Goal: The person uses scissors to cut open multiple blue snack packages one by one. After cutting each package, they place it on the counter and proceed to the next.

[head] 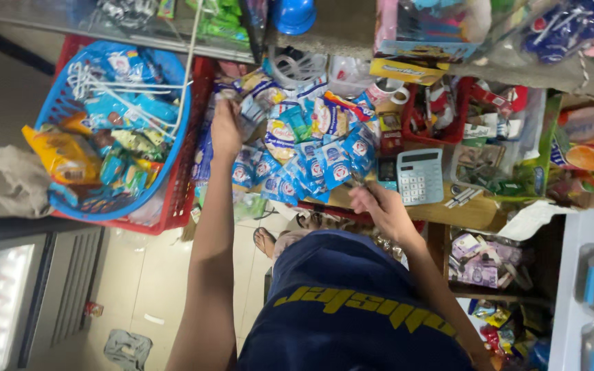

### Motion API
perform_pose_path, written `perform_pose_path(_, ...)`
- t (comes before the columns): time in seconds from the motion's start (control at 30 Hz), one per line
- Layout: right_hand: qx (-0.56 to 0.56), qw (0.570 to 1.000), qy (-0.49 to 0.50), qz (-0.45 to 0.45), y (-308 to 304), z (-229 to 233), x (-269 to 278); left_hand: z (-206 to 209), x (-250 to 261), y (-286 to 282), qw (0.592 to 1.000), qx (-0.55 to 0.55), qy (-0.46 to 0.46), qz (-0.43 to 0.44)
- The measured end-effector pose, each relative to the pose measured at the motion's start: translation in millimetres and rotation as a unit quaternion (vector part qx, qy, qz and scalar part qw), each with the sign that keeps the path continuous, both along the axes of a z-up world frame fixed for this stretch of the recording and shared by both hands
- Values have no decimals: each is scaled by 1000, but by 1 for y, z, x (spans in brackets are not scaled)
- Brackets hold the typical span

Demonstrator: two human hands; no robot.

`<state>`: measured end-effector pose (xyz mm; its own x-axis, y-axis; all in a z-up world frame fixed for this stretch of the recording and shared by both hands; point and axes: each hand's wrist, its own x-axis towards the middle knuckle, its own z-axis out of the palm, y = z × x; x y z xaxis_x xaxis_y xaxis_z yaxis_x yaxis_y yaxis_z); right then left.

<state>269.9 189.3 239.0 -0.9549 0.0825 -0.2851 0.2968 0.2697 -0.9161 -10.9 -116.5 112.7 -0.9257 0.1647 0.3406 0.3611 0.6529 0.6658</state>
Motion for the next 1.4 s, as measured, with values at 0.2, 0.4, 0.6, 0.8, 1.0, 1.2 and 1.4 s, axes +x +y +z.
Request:
perform_pose_path(0.2, -201, 979, 30, -1, -30, -15, -39, 92, 57, 2, 957, 263, -121, -17)
perform_pose_path(0.4, -533, 834, -128, 64, -42, -8, -62, 121, 133, 15, 865, 414, -150, -242)
perform_pose_path(0.6, -567, 818, -70, 68, -46, -5, -66, 143, 169, 14, 835, 478, -129, -238)
perform_pose_path(0.8, -579, 805, -111, 62, -44, 10, -65, 165, 181, 5, 888, 386, -68, -242)
perform_pose_path(1.0, -443, 894, -11, -59, -46, 35, -59, 162, 198, 10, 854, 467, -170, -151)
perform_pose_path(1.2, -399, 908, 118, -44, -31, 24, -63, 158, 211, 17, 809, 513, -237, -162)
perform_pose_path(1.4, -372, 920, 116, -37, -33, 2, -56, 147, 209, 28, 801, 533, -269, -51)
